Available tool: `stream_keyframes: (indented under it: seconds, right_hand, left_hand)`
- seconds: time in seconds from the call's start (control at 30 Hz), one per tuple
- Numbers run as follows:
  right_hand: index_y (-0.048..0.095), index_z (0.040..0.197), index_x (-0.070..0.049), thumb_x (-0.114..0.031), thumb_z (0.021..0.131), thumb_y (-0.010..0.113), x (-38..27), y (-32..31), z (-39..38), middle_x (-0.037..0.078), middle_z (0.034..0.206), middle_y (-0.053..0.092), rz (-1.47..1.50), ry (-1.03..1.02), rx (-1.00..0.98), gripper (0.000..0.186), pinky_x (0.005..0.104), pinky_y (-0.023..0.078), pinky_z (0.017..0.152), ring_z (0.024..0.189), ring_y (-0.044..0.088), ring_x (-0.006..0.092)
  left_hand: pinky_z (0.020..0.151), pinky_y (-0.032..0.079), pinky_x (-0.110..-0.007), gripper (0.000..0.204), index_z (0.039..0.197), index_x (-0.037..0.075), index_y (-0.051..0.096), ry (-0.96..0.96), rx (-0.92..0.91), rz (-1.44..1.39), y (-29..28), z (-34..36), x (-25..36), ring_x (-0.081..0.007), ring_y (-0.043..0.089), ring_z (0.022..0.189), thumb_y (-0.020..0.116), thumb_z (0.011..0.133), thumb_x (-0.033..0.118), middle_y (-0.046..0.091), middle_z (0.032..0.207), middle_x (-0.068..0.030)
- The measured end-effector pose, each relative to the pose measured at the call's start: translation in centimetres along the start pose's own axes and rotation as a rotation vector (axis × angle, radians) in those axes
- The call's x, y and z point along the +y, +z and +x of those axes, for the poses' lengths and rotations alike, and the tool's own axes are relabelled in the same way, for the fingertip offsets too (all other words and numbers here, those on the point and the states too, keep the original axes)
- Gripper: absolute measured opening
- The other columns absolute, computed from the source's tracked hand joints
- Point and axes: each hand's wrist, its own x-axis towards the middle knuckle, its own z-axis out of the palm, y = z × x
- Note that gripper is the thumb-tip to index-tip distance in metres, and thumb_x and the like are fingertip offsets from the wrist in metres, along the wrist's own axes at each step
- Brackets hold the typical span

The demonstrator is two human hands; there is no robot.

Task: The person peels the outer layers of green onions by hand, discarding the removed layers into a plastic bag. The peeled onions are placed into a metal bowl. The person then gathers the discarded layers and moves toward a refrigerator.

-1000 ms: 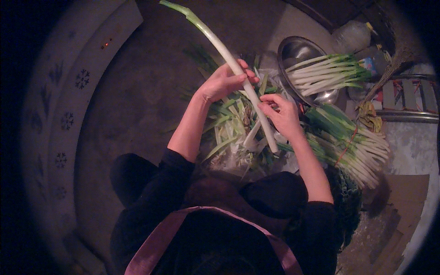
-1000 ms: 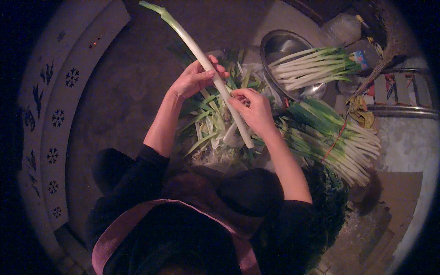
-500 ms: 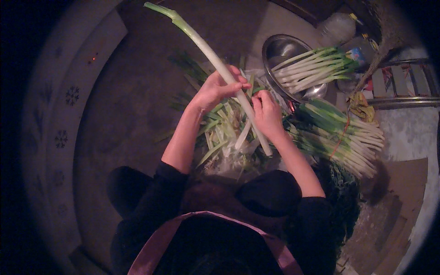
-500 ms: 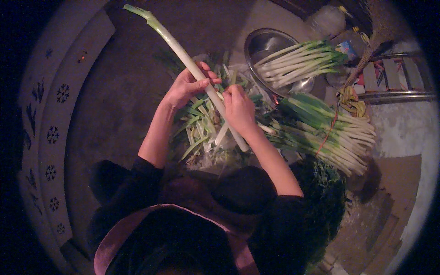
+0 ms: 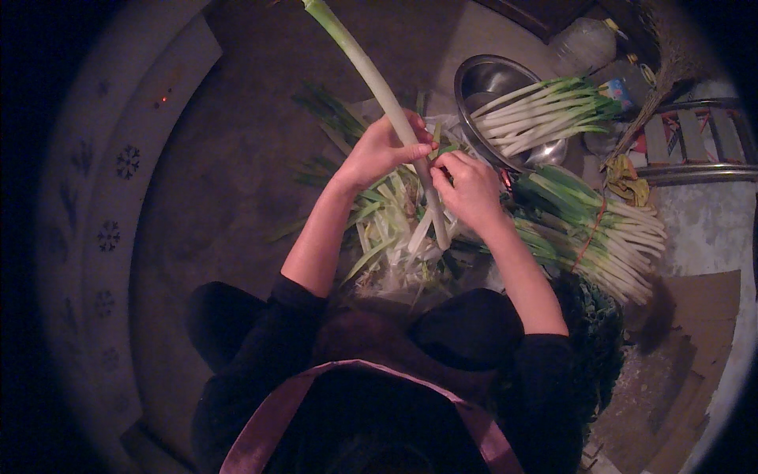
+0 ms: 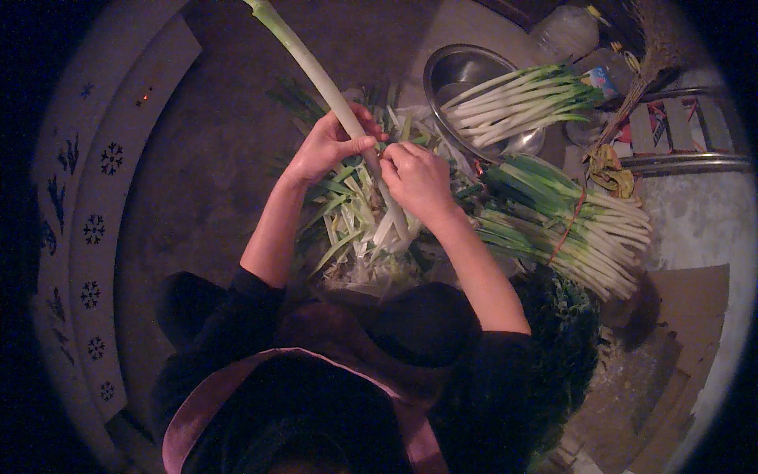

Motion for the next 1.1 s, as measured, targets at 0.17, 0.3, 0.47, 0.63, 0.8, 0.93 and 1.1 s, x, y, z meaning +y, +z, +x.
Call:
stream_keyframes:
  seconds: [0.17,0.3,0.47,0.63,0.8,0.93,1.1]
  right_hand:
    - [0.060,0.095,-0.004,-0.013,0.089,0.067,-0.2,0.4,-0.6,0.013,0.089,0.067,-0.031,0.025,0.076,0.013,0.0436,0.052,0.065,0.077,0.067,0.0356]
    - [0.056,0.101,-0.004,-0.012,0.092,0.064,-0.3,0.6,-0.9,0.015,0.090,0.065,0.022,0.076,0.148,0.014,0.0456,0.052,0.066,0.077,0.067,0.0372]
    - [0.052,0.105,-0.004,-0.012,0.097,0.058,0.6,0.6,-1.2,0.016,0.090,0.066,-0.095,0.156,0.108,0.012,0.0443,0.053,0.066,0.078,0.069,0.0344]
    - [0.050,0.105,-0.004,-0.018,0.107,0.049,2.5,0.7,-1.4,0.010,0.087,0.066,0.669,0.426,0.182,0.015,0.0373,0.056,0.068,0.077,0.068,0.0185]
    - [0.052,0.103,-0.007,-0.017,0.103,0.056,5.2,-0.1,-2.9,0.007,0.084,0.060,1.246,0.657,0.402,0.011,0.0362,0.053,0.072,0.076,0.061,0.0187]
    - [0.051,0.095,-0.010,-0.018,0.102,0.057,8.0,-2.0,-5.3,0.004,0.079,0.053,1.480,0.691,0.606,0.012,0.0420,0.050,0.076,0.076,0.053,0.0200]
    - [0.047,0.087,-0.011,-0.017,0.104,0.053,12.2,-5.1,-8.1,0.002,0.078,0.045,1.493,0.686,0.858,0.019,0.0394,0.047,0.077,0.074,0.045,0.0178]
  left_hand:
    - [0.090,0.057,-0.037,0.049,0.121,-0.001,0.052,0.002,-0.016,-0.035,0.1,0.0,0.1,-0.0221,0.068,0.100,0.083,0.085,0.013,0.067,0.107,-0.0129]
    - [0.086,0.058,-0.035,0.054,0.121,-0.003,0.054,-0.075,0.009,0.121,-0.2,-0.1,0.7,-0.0205,0.068,0.098,0.086,0.081,0.016,0.069,0.104,-0.0125]
    - [0.087,0.057,-0.035,0.057,0.124,-0.005,0.053,-0.092,-0.034,0.143,-0.5,-0.3,1.4,-0.0210,0.069,0.097,0.085,0.080,0.011,0.071,0.105,-0.0145]
    - [0.093,0.056,-0.037,0.056,0.128,0.001,0.048,-0.085,0.001,0.021,-1.7,-0.6,1.5,-0.0259,0.070,0.104,0.077,0.081,-0.001,0.071,0.108,-0.0152]
    - [0.099,0.054,-0.043,0.054,0.127,0.006,0.048,-0.059,0.065,-0.180,-5.2,-0.6,0.4,-0.0322,0.068,0.110,0.072,0.081,-0.007,0.071,0.110,-0.0141]
    - [0.103,0.052,-0.046,0.054,0.128,0.009,0.050,-0.013,0.137,-0.351,-9.5,-1.7,-0.7,-0.0356,0.064,0.119,0.074,0.081,-0.004,0.071,0.109,-0.0110]
    - [0.106,0.050,-0.044,0.047,0.123,0.011,0.054,0.015,0.166,-0.402,-13.8,-3.3,-2.0,-0.0350,0.063,0.122,0.074,0.082,-0.002,0.070,0.111,-0.0096]
